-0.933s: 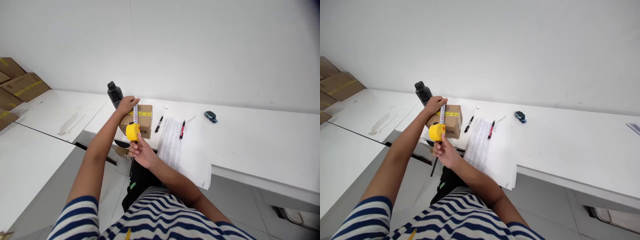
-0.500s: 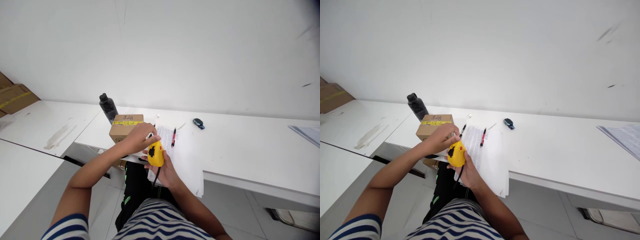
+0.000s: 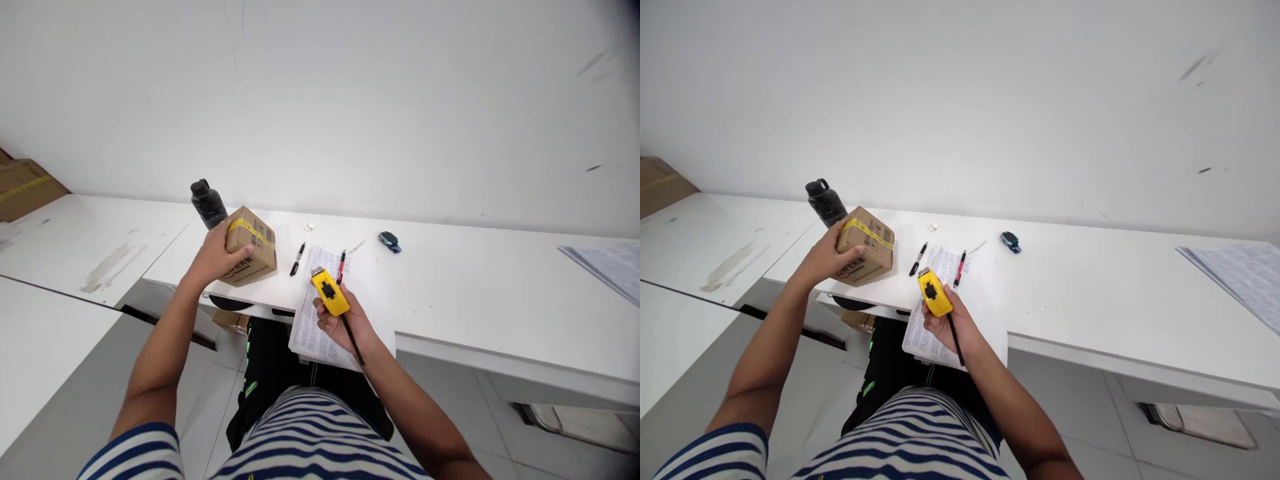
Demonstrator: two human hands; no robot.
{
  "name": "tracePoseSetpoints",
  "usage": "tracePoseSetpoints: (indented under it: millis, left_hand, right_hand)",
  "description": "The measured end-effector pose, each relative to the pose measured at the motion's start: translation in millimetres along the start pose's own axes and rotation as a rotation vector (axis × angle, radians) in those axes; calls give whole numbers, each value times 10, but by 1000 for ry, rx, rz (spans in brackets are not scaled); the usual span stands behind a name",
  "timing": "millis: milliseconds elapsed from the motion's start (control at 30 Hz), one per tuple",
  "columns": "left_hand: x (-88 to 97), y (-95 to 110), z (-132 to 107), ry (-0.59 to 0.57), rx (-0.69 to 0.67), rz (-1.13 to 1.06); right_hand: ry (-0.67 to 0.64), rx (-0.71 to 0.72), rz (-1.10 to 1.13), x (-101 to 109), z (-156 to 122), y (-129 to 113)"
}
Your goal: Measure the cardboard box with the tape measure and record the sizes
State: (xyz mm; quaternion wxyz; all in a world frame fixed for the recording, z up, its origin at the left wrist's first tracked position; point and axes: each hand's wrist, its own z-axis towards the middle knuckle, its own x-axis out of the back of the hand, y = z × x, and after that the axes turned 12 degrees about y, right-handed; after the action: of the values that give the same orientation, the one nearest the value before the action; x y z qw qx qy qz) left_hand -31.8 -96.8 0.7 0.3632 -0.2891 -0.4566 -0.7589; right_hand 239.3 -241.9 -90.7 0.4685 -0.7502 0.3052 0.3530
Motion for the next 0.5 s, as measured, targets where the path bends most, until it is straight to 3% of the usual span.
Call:
tracePoseSetpoints:
  millis: [133,200,267,333,367,500]
  left_hand:
    - [-59,-372,-243,32,230,-435]
    - [-150,-423,-403,95,296,-536]
    - [-166,-320,-546,311,256,-527]
    - [-71,-95,-643,540,143,-432]
    - [10,38,-669,566,110,-405]
    - [313,449,-613,79,46,-524]
  right_hand:
    - [-3,-201,-223,-476,275,-302]
    - [-27,-270,-293,-778,422,-406]
    - [-58,-297,-332,-1054,536,-442]
    - [-88,-309,-369,-1260,603,-422]
    - [-104,-316,-387,-1330,619,-400]
    - [-149,-310,-447,-1416,580,-305]
